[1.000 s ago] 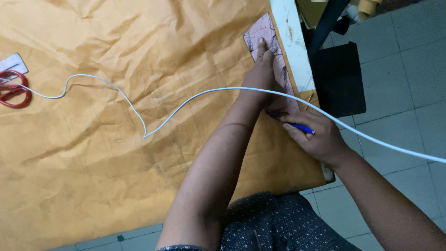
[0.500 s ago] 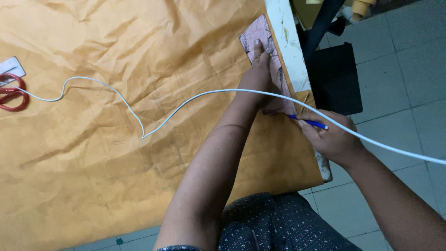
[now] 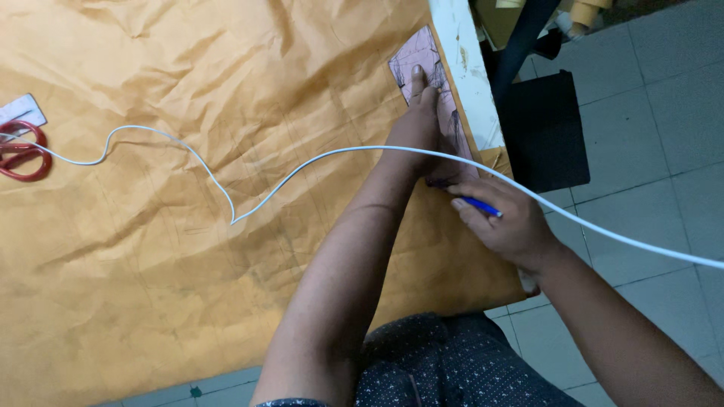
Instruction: The person traces around a pink paper pattern piece with a pen onto brown pattern paper spread on the table, repositioning and flipping the pattern piece to trace its edges, and uses a ruler to mark straight lines. The person then reaches for the pattern piece again near the end.
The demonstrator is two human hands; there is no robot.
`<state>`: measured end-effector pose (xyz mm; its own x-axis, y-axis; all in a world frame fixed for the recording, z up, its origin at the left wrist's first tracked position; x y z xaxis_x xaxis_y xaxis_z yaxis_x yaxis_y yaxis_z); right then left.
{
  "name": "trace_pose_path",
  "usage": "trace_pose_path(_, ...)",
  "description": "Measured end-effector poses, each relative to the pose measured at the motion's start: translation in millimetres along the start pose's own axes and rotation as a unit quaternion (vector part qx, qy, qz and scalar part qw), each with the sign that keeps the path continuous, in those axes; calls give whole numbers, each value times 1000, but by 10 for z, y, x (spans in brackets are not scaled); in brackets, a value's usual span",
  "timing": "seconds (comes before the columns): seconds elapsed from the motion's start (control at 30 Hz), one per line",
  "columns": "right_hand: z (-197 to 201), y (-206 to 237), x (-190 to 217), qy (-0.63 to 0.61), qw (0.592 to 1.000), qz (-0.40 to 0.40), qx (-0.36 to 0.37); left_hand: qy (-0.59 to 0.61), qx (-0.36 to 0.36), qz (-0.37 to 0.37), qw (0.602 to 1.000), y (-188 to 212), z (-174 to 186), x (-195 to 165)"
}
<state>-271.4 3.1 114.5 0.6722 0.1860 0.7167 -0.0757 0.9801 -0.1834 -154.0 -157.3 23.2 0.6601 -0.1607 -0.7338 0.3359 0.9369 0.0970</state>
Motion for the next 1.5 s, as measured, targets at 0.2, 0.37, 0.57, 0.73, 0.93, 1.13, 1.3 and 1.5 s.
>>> trace_pose_path(0.2,-157,-14,5,92,991,93,-13,-2,-10,-7,1000,24,-4,-9)
trace_pose_path(0.37,-190,70,-8,98,990,98,-10,-13,10,9,1000,-17,-77,37)
trace_pose_path(0.57,-144,119,-275,66,991,-101,-60,126,-103,-146,976,445,-22,98)
trace_pose_path(0.73,-327,-53,-270,171,977,-103,-76,141,-113,-150,972,1354,264,102)
trace_pose_path(0.93,-543,-275,-118,218,922,-320,-7,-17,-102,-158,982,2504,809,555)
trace_pose_path(1.13,-575,-384,-435,227,913,-335,-58,-192,-243,-55,949,3400,1197,1283)
trace_pose_path(1.3,-404,-288,-885,184,934,-278,-128,-272,-213,37,938,3852,1296,1729)
trace_pose_path(1.5,-277,473,-627,-136,881,-384,-239,-274,-215,52,936,3842,1218,1831)
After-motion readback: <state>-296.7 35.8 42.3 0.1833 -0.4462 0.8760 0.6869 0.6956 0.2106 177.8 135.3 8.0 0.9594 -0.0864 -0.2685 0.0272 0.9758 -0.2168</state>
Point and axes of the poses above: each hand's wrist, its own y-axis away from the middle knuckle, its own z-axis out of the back of the hand, x = y × z, the point moved 2 cm from there along -y, towards the middle knuckle, and after that the axes turned 7 degrees about -x, right-handed, at the moved point
